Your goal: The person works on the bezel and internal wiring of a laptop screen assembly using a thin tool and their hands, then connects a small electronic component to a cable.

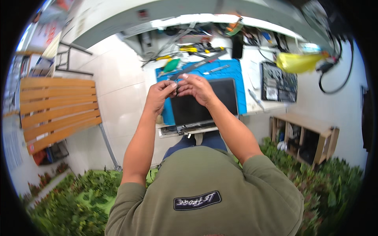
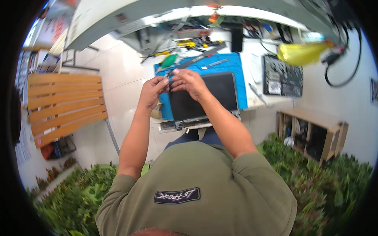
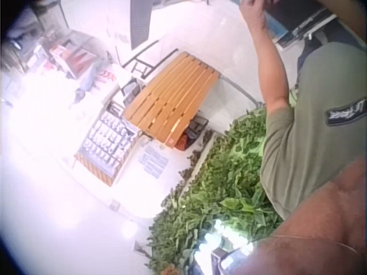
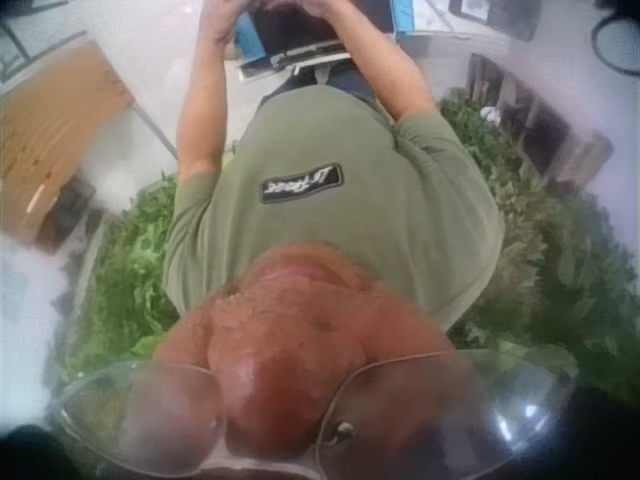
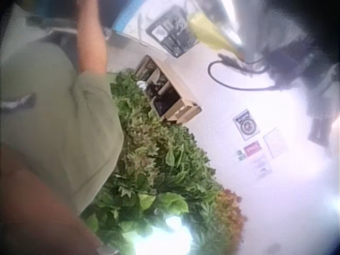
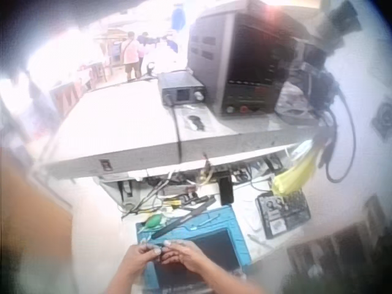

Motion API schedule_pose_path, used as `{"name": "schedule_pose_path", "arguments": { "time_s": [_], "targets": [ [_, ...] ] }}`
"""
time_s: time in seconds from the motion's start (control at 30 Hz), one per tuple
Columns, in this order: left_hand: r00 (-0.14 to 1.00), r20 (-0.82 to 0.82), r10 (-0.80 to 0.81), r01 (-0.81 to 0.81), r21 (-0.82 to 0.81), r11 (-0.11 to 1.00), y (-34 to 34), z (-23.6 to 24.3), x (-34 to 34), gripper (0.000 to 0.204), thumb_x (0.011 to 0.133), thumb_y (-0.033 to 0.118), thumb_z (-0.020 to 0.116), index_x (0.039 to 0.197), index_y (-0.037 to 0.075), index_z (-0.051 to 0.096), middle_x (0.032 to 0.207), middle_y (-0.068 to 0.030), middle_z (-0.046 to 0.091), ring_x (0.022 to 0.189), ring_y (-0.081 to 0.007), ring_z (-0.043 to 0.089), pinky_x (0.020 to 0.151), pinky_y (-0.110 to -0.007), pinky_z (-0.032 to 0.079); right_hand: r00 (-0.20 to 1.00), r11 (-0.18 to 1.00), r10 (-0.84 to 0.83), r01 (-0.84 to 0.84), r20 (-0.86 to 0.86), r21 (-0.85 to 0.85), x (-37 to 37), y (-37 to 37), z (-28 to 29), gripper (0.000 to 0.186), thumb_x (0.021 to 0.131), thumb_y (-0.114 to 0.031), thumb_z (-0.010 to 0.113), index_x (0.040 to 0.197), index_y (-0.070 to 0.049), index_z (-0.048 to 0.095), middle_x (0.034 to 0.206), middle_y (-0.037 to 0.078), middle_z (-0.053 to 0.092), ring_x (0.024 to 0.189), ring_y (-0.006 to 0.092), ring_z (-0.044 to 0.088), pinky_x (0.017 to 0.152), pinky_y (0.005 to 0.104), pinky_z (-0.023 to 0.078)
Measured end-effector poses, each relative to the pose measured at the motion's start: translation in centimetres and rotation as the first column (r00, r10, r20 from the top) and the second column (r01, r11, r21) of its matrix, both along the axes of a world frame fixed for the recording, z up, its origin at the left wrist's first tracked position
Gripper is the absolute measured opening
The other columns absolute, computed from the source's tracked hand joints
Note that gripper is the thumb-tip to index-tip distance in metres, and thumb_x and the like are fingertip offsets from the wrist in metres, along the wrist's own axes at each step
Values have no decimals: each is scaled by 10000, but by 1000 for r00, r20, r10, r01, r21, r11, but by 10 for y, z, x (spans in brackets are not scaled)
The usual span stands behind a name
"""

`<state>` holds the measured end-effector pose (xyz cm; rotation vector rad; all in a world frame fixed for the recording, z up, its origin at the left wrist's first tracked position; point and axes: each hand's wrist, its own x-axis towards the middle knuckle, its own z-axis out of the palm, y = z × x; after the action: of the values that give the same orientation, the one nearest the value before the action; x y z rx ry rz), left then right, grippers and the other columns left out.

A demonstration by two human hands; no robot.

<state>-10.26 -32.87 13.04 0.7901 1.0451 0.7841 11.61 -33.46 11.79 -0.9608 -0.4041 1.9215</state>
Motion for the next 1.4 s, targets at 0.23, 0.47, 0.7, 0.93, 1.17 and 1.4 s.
{"name": "schedule_pose_path", "arguments": {
  "time_s": [0.23, 0.47, 0.7, 0.93, 1.17, 1.4],
  "targets": [
    [839, -162, -520, 510, -99, 854, -36, -3, 51, 230, 981, 210, 874, 1070, 10, 807, 882, -5, 753, 768, -110, 676, 731, -278, 546, 985, 996, 75, -66, 153, -63, 72, -109, -16, 298, 990, -162, 866, 1164, 61, 774, 944, 116, 777, 776, 203, 777, 729, 364, 690],
    [673, -165, -721, 707, -144, 693, -44, -15, 105, 290, 955, 220, 898, 1125, -5, 831, 910, -22, 778, 762, -105, 677, 719, -275, 552, 949, 984, -143, 167, 282, -62, 112, -182, -26, 265, 991, -175, 857, 1128, 42, 792, 884, 107, 777, 752, 185, 769, 712, 338, 677],
    [455, -249, -855, 854, -151, 498, -28, -31, 155, 209, 973, 207, 886, 1031, 12, 838, 861, -23, 776, 736, -94, 673, 690, -278, 552, 907, 964, -261, 264, 331, 37, 120, -198, -43, 653, 949, -219, 916, 1441, 113, 643, 1306, 208, 726, 1028, 197, 763, 781, 328, 664],
    [234, -365, -901, 915, -231, 331, -5, -30, 193, 245, 973, 220, 893, 1059, -3, 835, 923, -35, 798, 782, -119, 690, 723, -298, 590, 958, 984, -146, 167, 247, -65, 145, -198, -78, 262, 997, -155, 861, 1127, 63, 799, 902, 75, 780, 735, 134, 741, 680, 304, 647],
    [181, -316, -931, 924, -270, 271, 14, -53, 211, 240, 967, 219, 896, 1057, 4, 840, 883, -33, 781, 753, -111, 684, 697, -297, 580, 941, 956, -255, 279, 223, -85, 161, -194, -94, 204, 1006, -143, 851, 1076, 45, 813, 845, 53, 756, 689, 123, 725, 647, 299, 653],
    [356, -270, -895, 865, -268, 425, 50, -84, 224, 212, 957, 196, 903, 1051, 19, 834, 900, -12, 773, 776, -116, 696, 705, -282, 583, 852, 884, -416, 461, 317, -77, 162, -176, -109, 249, 1016, -147, 842, 1159, 56, 817, 865, 73, 767, 716, 112, 721, 638, 281, 650]
  ]
}}
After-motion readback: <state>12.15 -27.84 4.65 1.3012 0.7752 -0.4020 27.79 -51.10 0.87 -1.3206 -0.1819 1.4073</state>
